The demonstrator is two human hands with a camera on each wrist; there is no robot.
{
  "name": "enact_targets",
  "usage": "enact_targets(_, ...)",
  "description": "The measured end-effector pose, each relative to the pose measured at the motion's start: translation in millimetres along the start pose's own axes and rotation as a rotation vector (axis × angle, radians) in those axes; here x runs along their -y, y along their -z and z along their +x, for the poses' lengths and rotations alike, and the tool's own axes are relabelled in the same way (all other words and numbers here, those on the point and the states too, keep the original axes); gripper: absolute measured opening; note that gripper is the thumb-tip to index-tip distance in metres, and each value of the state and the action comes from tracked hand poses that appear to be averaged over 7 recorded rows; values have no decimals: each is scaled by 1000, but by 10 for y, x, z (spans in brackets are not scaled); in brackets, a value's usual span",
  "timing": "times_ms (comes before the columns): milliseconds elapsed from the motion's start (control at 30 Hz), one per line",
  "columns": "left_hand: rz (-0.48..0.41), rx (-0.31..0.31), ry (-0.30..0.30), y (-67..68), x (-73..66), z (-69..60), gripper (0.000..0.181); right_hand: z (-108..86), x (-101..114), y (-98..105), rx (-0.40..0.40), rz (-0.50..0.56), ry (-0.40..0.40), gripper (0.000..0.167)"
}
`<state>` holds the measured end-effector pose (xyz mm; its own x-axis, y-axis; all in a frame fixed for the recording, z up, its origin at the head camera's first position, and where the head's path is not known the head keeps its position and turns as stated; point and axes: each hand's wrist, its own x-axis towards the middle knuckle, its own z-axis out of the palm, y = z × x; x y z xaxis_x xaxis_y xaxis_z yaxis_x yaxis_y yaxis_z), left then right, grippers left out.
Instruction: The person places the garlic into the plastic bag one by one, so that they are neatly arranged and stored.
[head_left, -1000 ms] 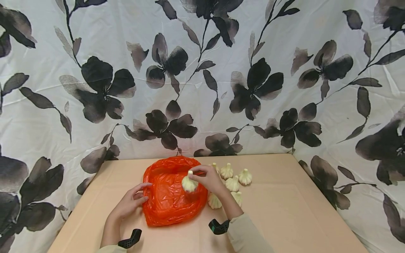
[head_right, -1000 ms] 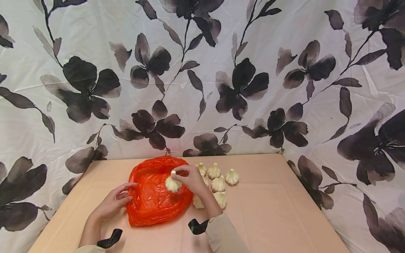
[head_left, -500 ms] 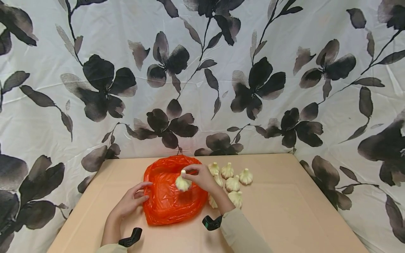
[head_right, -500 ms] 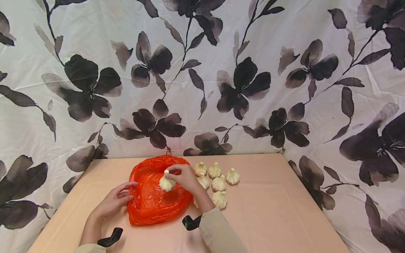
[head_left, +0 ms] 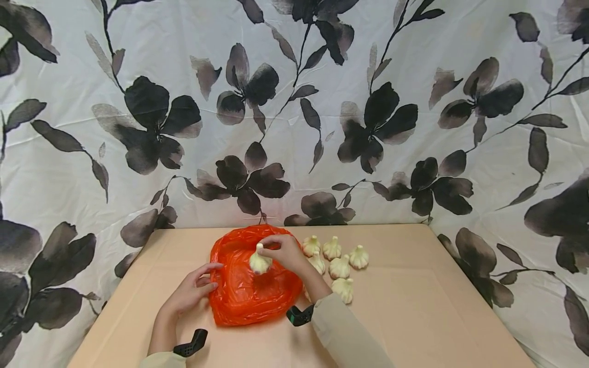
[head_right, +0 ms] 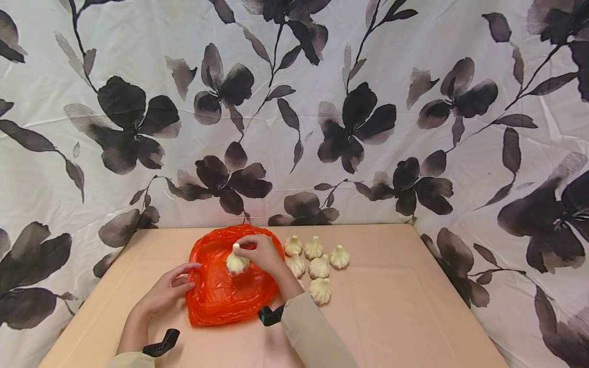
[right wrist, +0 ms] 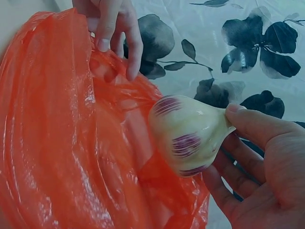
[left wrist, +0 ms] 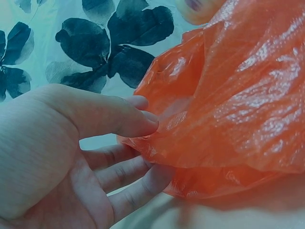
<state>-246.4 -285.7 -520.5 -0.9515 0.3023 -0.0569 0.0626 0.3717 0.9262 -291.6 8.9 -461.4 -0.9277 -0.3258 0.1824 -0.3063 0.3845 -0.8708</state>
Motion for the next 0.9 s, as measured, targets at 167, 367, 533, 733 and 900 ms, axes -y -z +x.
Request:
enact_targets(167, 6, -3, -4, 9, 3, 2, 50, 79, -18, -70, 21, 3, 9, 19)
enact_targets(367, 2, -5, -8, 11, 16, -15, 49, 155, -33, -158, 49, 12, -9, 20)
enact_targets(533, -8, -3, -9, 18, 15, -22, 50, 213, -37, -206, 44, 1, -13, 20)
enact_targets(733, 0, 1, -27, 17, 24, -18, 49, 288, -29, -262, 47, 17, -14, 19)
enact_targets(900, 5, 3, -31, 15, 35, -18, 49, 334, -41, -326, 33, 18, -30, 19)
